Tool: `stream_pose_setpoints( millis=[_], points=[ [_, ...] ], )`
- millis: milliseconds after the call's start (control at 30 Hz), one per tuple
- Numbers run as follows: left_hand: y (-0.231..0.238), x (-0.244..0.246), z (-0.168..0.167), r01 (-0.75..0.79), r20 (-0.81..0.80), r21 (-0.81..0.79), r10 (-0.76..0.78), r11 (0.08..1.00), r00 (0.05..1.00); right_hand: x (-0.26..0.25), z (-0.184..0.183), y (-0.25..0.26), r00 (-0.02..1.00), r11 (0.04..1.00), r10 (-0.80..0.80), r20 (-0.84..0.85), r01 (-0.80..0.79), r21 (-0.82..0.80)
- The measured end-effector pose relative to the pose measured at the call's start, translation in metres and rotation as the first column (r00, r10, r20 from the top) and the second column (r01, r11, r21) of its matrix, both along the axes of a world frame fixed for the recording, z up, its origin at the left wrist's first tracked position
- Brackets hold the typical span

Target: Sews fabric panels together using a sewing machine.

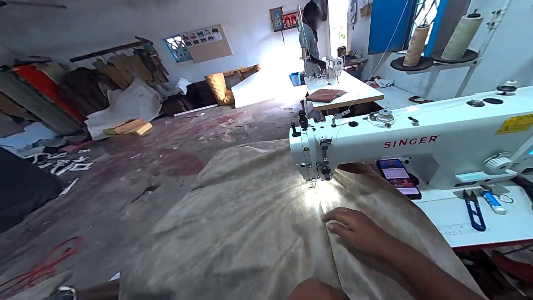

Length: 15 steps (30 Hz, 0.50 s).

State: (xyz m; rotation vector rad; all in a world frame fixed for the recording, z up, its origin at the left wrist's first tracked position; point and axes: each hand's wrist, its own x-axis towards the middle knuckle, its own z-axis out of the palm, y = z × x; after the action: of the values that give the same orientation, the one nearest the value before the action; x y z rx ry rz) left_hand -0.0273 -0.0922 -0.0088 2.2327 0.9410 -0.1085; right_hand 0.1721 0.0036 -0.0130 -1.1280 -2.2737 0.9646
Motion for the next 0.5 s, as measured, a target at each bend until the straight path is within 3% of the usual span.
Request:
stream_pose_setpoints(
  millis=[67, 133, 200, 267, 333, 367, 500],
  points=[
    [0.006, -0.026, -0.010, -0.101, 0.224, -0.079, 0.116, 0.992, 0.968, -0.020, -0.021, 0.012, 0.995, 0.999, -0.047, 0.083, 0.047, 0.009],
    [0.013, -0.061, -0.020, -0.378, 0.351, 0.054, 0.337, 0.924, 0.874, -0.026, -0.041, 0.022, 0.989, 0.995, -0.099, 0.106, 0.098, 0.019],
    [0.027, -0.101, -0.037, -0.674, 0.339, 0.300, 0.585, 0.675, 0.737, -0.024, -0.053, 0.025, 0.980, 0.991, -0.123, 0.155, 0.113, 0.073],
    [0.040, -0.136, -0.046, -0.810, 0.199, 0.386, 0.818, 0.441, 0.540, -0.020, -0.055, 0.024, 0.956, 0.992, -0.101, 0.276, 0.077, 0.096],
    [0.048, -0.152, -0.046, -0.867, 0.024, 0.396, 0.940, 0.303, 0.340, -0.017, -0.054, 0.023, 0.927, 0.995, -0.063, 0.369, 0.029, 0.096],
    [0.053, -0.155, -0.049, -0.875, -0.018, 0.404, 0.959, 0.267, 0.285, -0.016, -0.053, 0.022, 0.918, 0.996, -0.044, 0.395, 0.008, 0.092],
    [0.076, -0.156, -0.056, -0.835, -0.077, 0.484, 0.964, 0.260, 0.255, -0.017, -0.052, 0.017, 0.890, 0.996, 0.004, 0.456, -0.042, 0.074]
  ],
)
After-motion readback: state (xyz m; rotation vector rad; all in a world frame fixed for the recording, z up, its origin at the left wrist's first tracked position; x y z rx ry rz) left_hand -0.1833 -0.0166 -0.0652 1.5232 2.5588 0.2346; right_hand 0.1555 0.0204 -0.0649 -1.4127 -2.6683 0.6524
